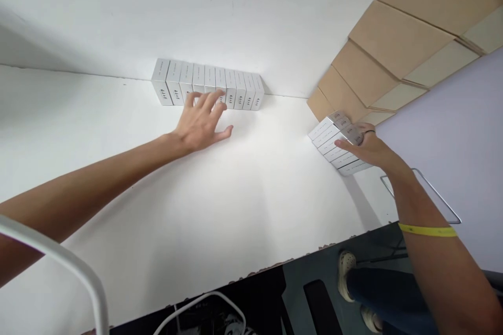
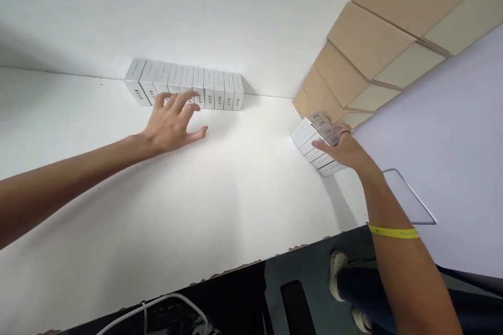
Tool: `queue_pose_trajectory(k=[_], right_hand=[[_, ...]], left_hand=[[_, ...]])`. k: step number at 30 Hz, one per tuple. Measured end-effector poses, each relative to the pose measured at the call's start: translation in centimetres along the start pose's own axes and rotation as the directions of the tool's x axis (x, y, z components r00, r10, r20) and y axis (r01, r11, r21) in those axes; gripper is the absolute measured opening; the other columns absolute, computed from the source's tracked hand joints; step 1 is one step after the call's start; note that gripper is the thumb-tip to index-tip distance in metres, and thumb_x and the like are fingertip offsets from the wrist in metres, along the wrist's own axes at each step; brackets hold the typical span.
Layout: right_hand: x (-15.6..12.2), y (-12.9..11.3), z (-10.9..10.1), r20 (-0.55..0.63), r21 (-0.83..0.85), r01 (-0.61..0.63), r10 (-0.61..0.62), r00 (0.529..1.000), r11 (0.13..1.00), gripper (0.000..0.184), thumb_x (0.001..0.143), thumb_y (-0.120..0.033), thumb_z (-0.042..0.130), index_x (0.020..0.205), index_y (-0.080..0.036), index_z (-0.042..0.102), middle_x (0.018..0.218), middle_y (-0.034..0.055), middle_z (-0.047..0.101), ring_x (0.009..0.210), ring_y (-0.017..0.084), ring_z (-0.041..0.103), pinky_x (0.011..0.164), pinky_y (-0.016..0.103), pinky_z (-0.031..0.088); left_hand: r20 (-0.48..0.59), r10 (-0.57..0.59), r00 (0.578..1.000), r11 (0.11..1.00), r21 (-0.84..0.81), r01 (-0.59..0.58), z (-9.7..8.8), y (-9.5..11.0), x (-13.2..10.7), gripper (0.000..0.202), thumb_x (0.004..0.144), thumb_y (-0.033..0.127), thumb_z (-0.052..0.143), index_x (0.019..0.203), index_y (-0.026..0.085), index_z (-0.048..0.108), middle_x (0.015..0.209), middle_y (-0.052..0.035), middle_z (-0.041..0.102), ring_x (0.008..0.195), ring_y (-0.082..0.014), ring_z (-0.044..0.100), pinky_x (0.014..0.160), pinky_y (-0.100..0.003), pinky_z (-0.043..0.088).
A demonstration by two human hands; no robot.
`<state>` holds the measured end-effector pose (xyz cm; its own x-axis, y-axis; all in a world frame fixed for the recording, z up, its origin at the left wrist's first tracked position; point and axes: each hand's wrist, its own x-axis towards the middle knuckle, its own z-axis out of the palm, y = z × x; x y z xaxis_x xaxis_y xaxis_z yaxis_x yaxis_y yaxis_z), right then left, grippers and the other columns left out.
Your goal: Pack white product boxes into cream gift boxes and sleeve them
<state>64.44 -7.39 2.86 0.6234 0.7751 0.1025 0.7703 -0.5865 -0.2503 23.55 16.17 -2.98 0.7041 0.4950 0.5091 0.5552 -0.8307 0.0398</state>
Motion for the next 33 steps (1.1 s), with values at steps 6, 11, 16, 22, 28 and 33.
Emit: queue_pose_trajectory(k=[6, 11, 16, 22, 28, 33], right_hand=[[-0.2, -2.1, 0.5, 0.057, -0.064, -0.092, 0.096, 0.994, 0.994, 0.101, 0.078, -0.076, 0.065, 0.155, -0.016, 0.039, 0.141, 0.0215, 0.062, 0.131, 0.041, 0.06, 0.109, 0.055, 0.047], [-0.6, -2.2, 0.6, 0.038, -0.085, -0.096, 0.099, 0.994, 0.992, 0.098, 0.082, -0.077, 0.061, 0.155, -0.016, 0.04, 0.144, 0.0208, 0.061, 0.131, 0.039, 0.06, 0.108, 0.053, 0.048], [-0.7, -2.0, 0.5, 0.039, -0.11, -0.071, 0.076, 0.996, 0.991, 0.092, 0.083, -0.079, 0.056, 0.15, -0.018, 0.047, 0.147, 0.0196, 0.059, 0.131, 0.039, 0.059, 0.106, 0.051, 0.049], [-2.4, -2.8, 1.1, -0.022, -0.192, 0.001, -0.006, 1.0, 0.981, 0.088, 0.085, -0.077, 0.053, 0.143, -0.011, 0.053, 0.127, 0.0226, 0.068, 0.126, 0.041, 0.06, 0.108, 0.055, 0.044], [-6.5, -4.1, 3.3, -0.245, -0.293, 0.113, -0.188, 0.951, 0.95, 0.087, 0.089, -0.073, 0.051, 0.146, -0.008, 0.046, 0.129, 0.0254, 0.063, 0.127, 0.043, 0.054, 0.109, 0.058, 0.039], [-11.3, -4.5, 6.3, -0.254, -0.339, 0.299, -0.393, 0.884, 0.892, 0.076, 0.094, -0.064, 0.055, 0.152, -0.02, 0.031, 0.142, 0.0238, 0.054, 0.135, 0.043, 0.05, 0.11, 0.064, 0.037]], left_hand=[[0.088, 0.046, 0.995, 0.99, -0.134, -0.034, 0.2, 5.1, -1.1, 0.033, 0.099, 0.037, 0.048, 0.125, 0.018, 0.052, 0.157, -0.0193, 0.048, 0.123, -0.0379, 0.063, 0.111, -0.059, 0.038], [0.147, 0.058, 0.987, 0.964, -0.265, -0.017, 1.2, 7.2, 0.0, 0.037, 0.096, 0.031, 0.05, 0.13, 0.017, 0.048, 0.162, -0.0211, 0.041, 0.121, -0.0367, 0.064, 0.112, -0.059, 0.037], [0.203, 0.074, 0.976, 0.941, -0.337, -0.001, 2.1, 8.5, 0.5, 0.039, 0.096, 0.029, 0.05, 0.133, 0.017, 0.045, 0.164, -0.0213, 0.036, 0.122, -0.0345, 0.065, 0.113, -0.057, 0.039], [0.239, 0.133, 0.962, 0.929, -0.369, -0.037, 2.8, 10.6, 0.1, 0.038, 0.097, 0.027, 0.051, 0.132, 0.017, 0.045, 0.165, -0.0209, 0.036, 0.131, -0.0332, 0.06, 0.113, -0.053, 0.041], [0.234, 0.166, 0.958, 0.925, -0.375, -0.069, 3.2, 11.2, -0.3, 0.038, 0.097, 0.026, 0.051, 0.133, 0.014, 0.044, 0.164, -0.0231, 0.035, 0.125, -0.0343, 0.063, 0.113, -0.055, 0.041], [0.221, 0.173, 0.96, 0.925, -0.37, -0.081, 3.0, 10.9, -1.2, 0.038, 0.097, 0.025, 0.05, 0.133, 0.014, 0.044, 0.163, -0.0243, 0.036, 0.127, -0.0354, 0.062, 0.112, -0.056, 0.042]])
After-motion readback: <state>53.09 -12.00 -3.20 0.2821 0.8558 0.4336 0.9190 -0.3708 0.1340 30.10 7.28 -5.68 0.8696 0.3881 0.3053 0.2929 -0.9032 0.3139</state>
